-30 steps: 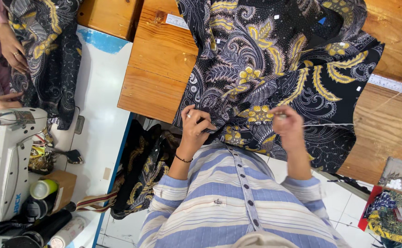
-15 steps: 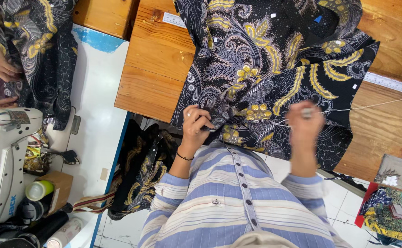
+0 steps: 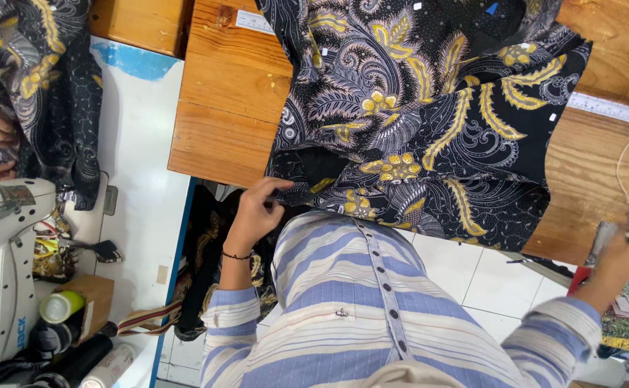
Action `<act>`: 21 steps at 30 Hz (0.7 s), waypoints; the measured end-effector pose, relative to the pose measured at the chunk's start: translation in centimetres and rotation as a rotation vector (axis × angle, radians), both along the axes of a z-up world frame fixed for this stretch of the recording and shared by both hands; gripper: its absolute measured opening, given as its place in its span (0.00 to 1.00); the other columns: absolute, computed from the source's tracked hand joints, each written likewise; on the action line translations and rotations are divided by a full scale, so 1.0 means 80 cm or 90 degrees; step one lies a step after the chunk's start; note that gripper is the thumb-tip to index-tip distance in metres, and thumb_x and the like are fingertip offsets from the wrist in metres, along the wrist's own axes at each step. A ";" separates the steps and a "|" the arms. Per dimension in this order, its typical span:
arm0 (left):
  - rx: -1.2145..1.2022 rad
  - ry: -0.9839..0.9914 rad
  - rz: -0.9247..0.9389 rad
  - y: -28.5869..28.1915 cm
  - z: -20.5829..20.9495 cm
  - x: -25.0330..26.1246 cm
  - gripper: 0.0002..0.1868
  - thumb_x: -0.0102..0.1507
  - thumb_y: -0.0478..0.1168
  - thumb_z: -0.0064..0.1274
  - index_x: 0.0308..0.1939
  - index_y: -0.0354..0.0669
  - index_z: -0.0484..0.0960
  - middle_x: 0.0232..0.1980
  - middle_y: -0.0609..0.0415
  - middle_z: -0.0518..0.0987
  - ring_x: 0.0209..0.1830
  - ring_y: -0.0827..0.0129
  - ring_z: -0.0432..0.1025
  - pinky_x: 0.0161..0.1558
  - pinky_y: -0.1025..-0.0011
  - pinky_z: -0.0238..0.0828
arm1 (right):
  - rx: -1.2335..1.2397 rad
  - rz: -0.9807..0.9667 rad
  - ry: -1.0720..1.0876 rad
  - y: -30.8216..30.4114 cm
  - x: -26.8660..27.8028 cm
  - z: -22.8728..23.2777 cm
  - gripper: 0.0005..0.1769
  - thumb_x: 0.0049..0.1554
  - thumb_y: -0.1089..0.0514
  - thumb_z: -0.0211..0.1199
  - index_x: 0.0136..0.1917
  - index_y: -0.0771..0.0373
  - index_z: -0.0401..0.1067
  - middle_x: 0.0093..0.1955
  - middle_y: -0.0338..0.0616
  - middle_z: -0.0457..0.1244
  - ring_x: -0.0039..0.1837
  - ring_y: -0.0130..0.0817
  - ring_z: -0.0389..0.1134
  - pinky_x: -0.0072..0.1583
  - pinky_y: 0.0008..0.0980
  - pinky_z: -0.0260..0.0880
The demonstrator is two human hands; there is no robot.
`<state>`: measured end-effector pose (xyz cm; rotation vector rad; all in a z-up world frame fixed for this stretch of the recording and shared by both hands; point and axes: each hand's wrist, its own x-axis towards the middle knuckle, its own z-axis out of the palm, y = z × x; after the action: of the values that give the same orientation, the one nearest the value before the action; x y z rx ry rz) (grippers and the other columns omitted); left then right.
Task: The person lays a patterned shirt on a wooden table, smooths it out, and folds it in half lengthwise. They then fold the sleeves inward and fold the shirt into a compact rectangle, placing it on a stack of similar shirts.
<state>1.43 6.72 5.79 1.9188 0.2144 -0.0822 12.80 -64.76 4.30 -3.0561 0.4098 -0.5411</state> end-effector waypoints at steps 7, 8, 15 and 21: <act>-0.045 -0.171 -0.026 -0.024 -0.008 -0.005 0.17 0.61 0.33 0.48 0.53 0.37 0.82 0.54 0.44 0.82 0.55 0.53 0.77 0.61 0.63 0.70 | -0.012 0.086 -0.076 0.082 0.051 -0.071 0.30 0.53 0.59 0.66 0.68 0.68 0.70 0.67 0.60 0.62 0.70 0.61 0.56 0.65 0.61 0.52; -0.110 -0.122 0.021 -0.023 -0.016 0.002 0.15 0.68 0.38 0.44 0.54 0.38 0.82 0.52 0.46 0.84 0.53 0.56 0.79 0.59 0.66 0.72 | 0.103 0.089 -0.044 0.111 0.062 -0.072 0.29 0.54 0.61 0.63 0.69 0.65 0.68 0.71 0.56 0.60 0.79 0.58 0.52 0.75 0.61 0.48; 0.408 0.037 -0.098 -0.024 -0.111 0.076 0.16 0.64 0.53 0.61 0.37 0.43 0.85 0.36 0.46 0.84 0.36 0.51 0.78 0.38 0.58 0.75 | 0.183 0.324 0.008 0.299 0.101 -0.084 0.16 0.61 0.59 0.68 0.63 0.62 0.75 0.74 0.52 0.60 0.81 0.57 0.50 0.75 0.60 0.45; 0.348 -0.185 0.014 -0.030 -0.150 0.072 0.11 0.64 0.45 0.60 0.44 0.43 0.85 0.38 0.43 0.83 0.34 0.46 0.77 0.34 0.57 0.73 | 0.229 0.312 0.003 0.341 0.089 -0.078 0.19 0.67 0.58 0.65 0.69 0.61 0.72 0.77 0.50 0.56 0.80 0.52 0.52 0.75 0.55 0.45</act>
<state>7.17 4.36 -6.24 2.4397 0.0618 0.2973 19.88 -37.50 -1.97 -2.6618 -0.2213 -0.3828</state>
